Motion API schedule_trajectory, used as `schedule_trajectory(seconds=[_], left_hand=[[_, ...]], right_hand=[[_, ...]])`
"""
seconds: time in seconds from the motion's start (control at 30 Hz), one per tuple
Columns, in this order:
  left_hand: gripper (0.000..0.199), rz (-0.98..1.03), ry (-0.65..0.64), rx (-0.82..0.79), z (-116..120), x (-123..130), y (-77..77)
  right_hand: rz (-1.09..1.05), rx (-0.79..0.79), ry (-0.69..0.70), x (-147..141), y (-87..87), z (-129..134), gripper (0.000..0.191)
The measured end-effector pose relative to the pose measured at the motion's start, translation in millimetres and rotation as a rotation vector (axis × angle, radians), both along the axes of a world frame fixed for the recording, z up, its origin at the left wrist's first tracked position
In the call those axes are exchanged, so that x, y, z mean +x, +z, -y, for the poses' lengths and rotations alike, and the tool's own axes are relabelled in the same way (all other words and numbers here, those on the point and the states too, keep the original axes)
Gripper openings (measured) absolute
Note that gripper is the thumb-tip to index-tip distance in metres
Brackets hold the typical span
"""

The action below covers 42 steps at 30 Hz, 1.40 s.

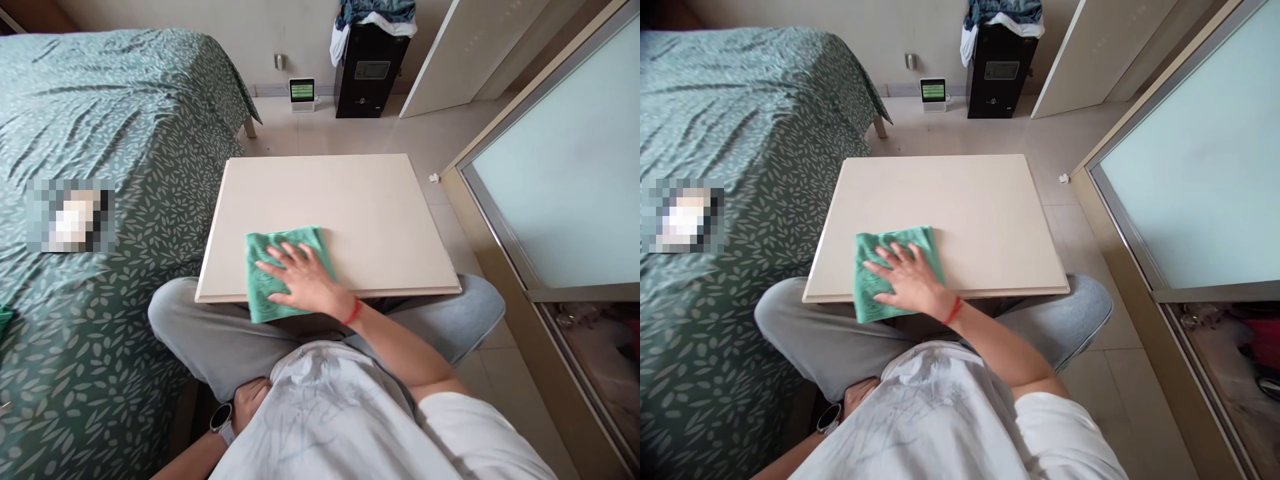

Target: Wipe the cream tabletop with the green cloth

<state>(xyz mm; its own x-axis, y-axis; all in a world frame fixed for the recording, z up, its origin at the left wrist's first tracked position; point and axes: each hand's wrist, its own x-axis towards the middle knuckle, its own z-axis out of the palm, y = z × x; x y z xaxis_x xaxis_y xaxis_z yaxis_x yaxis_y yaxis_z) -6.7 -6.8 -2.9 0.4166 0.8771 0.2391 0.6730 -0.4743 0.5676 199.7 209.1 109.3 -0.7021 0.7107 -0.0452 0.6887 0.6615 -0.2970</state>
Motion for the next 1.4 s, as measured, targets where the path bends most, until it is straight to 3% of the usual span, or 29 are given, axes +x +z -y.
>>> schedule_trajectory(seconds=[0.23, 0.33, 0.4, 0.47, 0.53, 0.63, 0.77, 0.87, 0.93, 1.0, 1.07, 1.17, 1.4], left_hand=[[0.035, 0.016, -0.001, 0.001, -1, 1, 1.0], [0.035, 0.017, -0.016, -0.010, -1, 1, 1.4], [0.036, 0.016, -0.023, -0.014, -1, 0, 1.6], [0.035, 0.013, -0.023, -0.013, -1, 0, 1.9], [0.035, 0.011, -0.023, -0.010, -1, 0, 2.2], [0.036, 0.008, -0.023, -0.008, -1, 0, 2.2], [0.036, 0.004, -0.020, -0.009, -1, -1, 0.7], [0.035, -0.001, -0.019, -0.009, -1, -2, -0.3], [0.034, -0.005, -0.018, -0.010, -1, -3, -0.6], [0.035, -0.006, -0.019, -0.010, -1, -3, -0.6], [0.036, -0.004, -0.021, -0.011, -1, -3, -0.4], [0.036, -0.001, -0.016, -0.012, -1, -2, 0.1], [0.037, 0.008, 0.018, -0.003, 0, 1, 0.2]], right_hand=[[0.133, 0.069, -0.556, 193, -20.4, 15, 0.078], [0.159, 0.081, -0.780, 238, -25.0, 12, 0.089], [0.162, 0.070, -0.879, 242, -24.7, 1, 0.093], [0.169, 0.044, -0.892, 224, -21.5, -15, 0.089], [0.172, 0.011, -0.808, 186, -16.1, -32, 0.086], [0.126, -0.022, -0.531, 100, -7.4, -46, 0.091], [0.005, -0.064, -0.080, -32, 1.6, -42, 0.099], [-0.005, -0.035, 0.116, -112, 7.3, -35, 0.089], [0.002, -0.015, 0.194, -143, 9.7, -33, 0.078], [-0.005, -0.003, 0.229, -153, 10.2, -34, 0.071], [-0.028, 0.013, 0.215, -140, 8.6, -38, 0.070], [-0.041, 0.021, 0.110, -86, 4.6, -47, 0.076], [0.088, 0.036, -0.436, 122, -3.9, -55, 0.075]])
